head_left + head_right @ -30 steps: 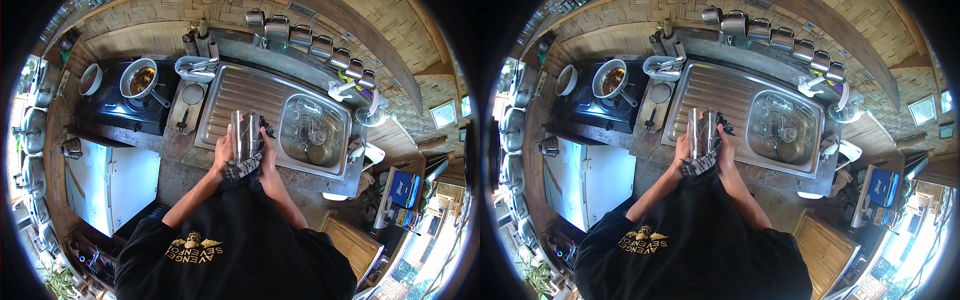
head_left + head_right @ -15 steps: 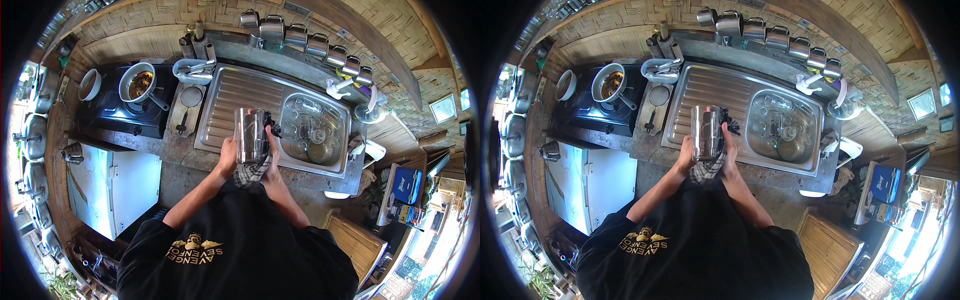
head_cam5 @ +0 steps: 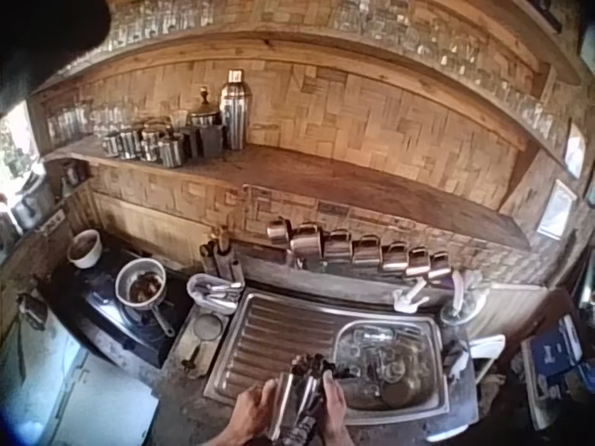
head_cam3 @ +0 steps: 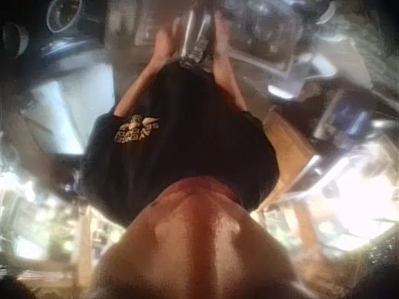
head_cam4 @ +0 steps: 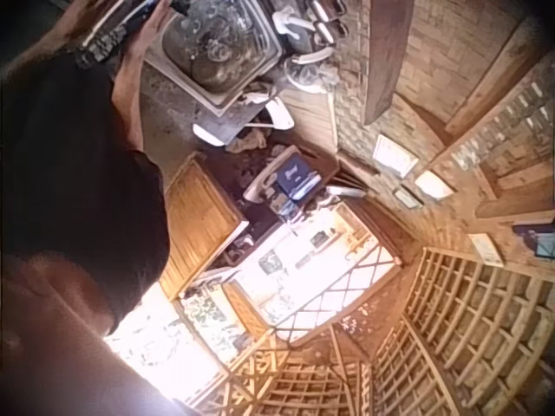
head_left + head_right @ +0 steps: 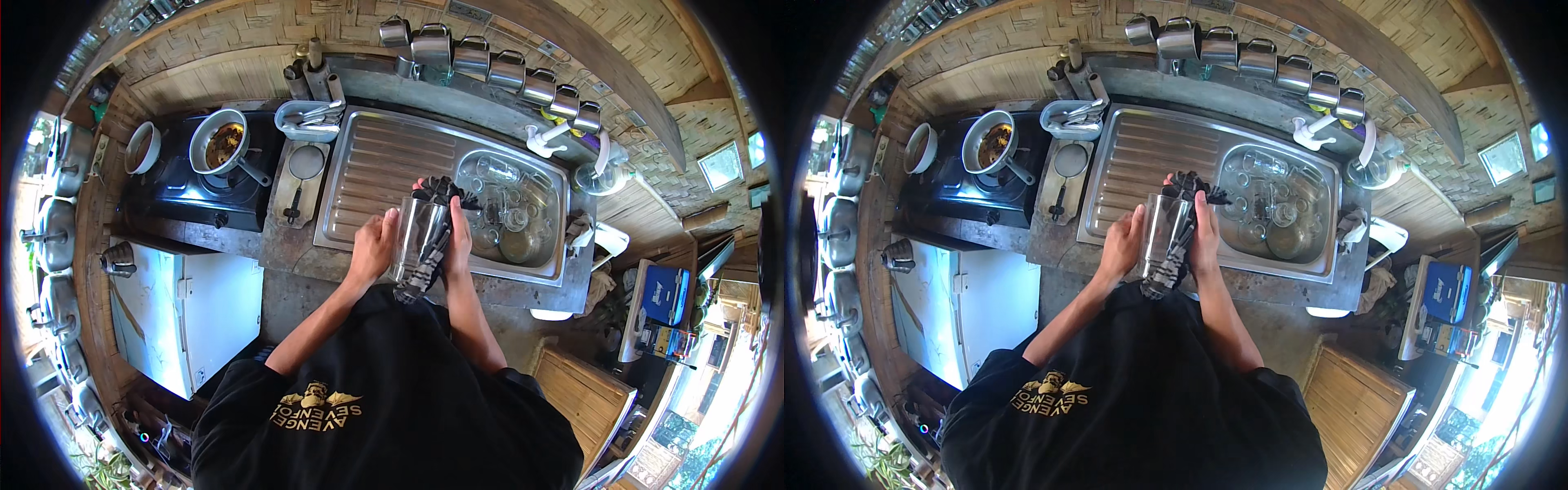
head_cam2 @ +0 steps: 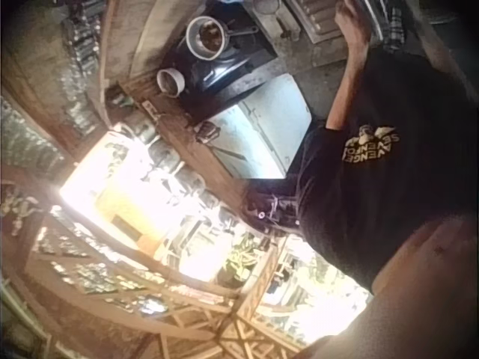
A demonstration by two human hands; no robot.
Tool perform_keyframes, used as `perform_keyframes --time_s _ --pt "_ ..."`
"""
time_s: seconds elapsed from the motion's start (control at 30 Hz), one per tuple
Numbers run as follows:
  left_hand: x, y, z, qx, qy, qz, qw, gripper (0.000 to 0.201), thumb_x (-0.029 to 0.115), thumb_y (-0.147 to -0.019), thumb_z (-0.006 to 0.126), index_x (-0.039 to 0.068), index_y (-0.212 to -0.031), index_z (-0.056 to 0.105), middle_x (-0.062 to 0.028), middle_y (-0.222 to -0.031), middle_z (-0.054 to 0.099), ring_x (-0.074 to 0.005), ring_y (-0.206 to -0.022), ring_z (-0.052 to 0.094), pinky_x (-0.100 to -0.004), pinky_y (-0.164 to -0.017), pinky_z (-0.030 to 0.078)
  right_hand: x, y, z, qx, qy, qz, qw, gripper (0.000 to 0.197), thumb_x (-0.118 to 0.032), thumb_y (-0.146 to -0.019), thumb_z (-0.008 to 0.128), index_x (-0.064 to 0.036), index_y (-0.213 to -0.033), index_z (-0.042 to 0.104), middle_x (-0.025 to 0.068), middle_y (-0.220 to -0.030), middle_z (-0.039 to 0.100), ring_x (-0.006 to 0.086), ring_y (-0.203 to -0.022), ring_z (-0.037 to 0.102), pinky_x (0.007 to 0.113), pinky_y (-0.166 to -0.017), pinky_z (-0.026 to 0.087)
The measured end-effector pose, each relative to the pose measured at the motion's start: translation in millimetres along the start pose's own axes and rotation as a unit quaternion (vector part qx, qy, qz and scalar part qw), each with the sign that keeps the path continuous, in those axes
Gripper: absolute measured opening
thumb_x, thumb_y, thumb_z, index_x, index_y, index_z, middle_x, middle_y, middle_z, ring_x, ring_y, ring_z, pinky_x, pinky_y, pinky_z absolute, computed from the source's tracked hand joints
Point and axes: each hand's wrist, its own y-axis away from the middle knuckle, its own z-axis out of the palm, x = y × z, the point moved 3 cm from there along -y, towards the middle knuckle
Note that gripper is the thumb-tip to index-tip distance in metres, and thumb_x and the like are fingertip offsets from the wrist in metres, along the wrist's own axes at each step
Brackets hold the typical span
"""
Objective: Drying washed glasses with a cloth and stacking them on an overhead wooden shelf.
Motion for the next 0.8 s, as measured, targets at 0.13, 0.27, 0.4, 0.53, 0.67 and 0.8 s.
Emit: perform_keyframes --time_s 0.13,0.27,0.4,0.53,0.67,0.8 --pt "14 7 -6 0.046 -0.025 0.121 0.991 0.047 0.029 -0.102 0.047 -0.006 -0.074 0.060 -0.0195 -0.073 0.058 -0.0389 -0.066 0.059 -0.0451 -0.062 0.044 -17 2 -3 0.025 0.240 -0.081 0.967 0.039 -0.029 -0.101 0.049 0.0037 -0.108 0.067 0.0109 -0.094 0.071 0.0243 -0.088 0.067 0.035 -0.078 0.049" --pt "34 15 -13 0.081 -0.076 0.189 0.976 0.036 0.020 -0.098 0.055 -0.005 -0.073 0.060 -0.0177 -0.076 0.059 -0.0378 -0.063 0.060 -0.0444 -0.059 0.045 -44 2 16 -0.009 0.513 -0.188 0.837 0.032 -0.026 -0.096 0.055 0.0025 -0.086 0.065 0.0179 -0.089 0.066 0.0400 -0.080 0.064 0.045 -0.065 0.052" --pt "47 25 -13 0.102 -0.194 0.303 0.928 0.026 0.015 -0.091 0.064 -0.002 -0.072 0.060 -0.0125 -0.081 0.060 -0.0346 -0.058 0.061 -0.0425 -0.051 0.049 -46 3 42 -0.029 0.682 -0.225 0.695 0.041 -0.036 -0.096 0.054 0.0007 -0.082 0.062 0.0197 -0.084 0.064 0.0391 -0.080 0.065 0.048 -0.070 0.052" --pt "46 26 -15 0.094 -0.228 0.325 0.913 0.025 0.015 -0.088 0.067 -0.001 -0.071 0.060 -0.0099 -0.083 0.060 -0.0325 -0.057 0.061 -0.0406 -0.049 0.051 -36 1 47 -0.007 0.713 -0.158 0.683 0.047 -0.040 -0.096 0.053 -0.0007 -0.072 0.063 0.0199 -0.069 0.065 0.0414 -0.065 0.064 0.050 -0.062 0.051" --pt "45 24 -22 0.078 -0.188 0.299 0.932 0.028 0.015 -0.088 0.067 -0.004 -0.070 0.058 -0.0123 -0.081 0.059 -0.0348 -0.060 0.061 -0.0428 -0.052 0.049 -36 3 43 0.002 0.709 -0.138 0.692 0.048 -0.039 -0.093 0.059 -0.0005 -0.064 0.062 0.0195 -0.058 0.061 0.0397 -0.058 0.063 0.048 -0.056 0.049" --pt "45 18 -28 0.052 -0.136 0.281 0.949 0.027 0.014 -0.089 0.066 -0.006 -0.072 0.059 -0.0147 -0.079 0.059 -0.0375 -0.061 0.059 -0.0417 -0.054 0.046 -45 -5 30 -0.072 0.597 -0.161 0.783 0.043 -0.034 -0.087 0.068 -0.0003 -0.060 0.062 0.0183 -0.059 0.061 0.0386 -0.058 0.062 0.044 -0.053 0.048"
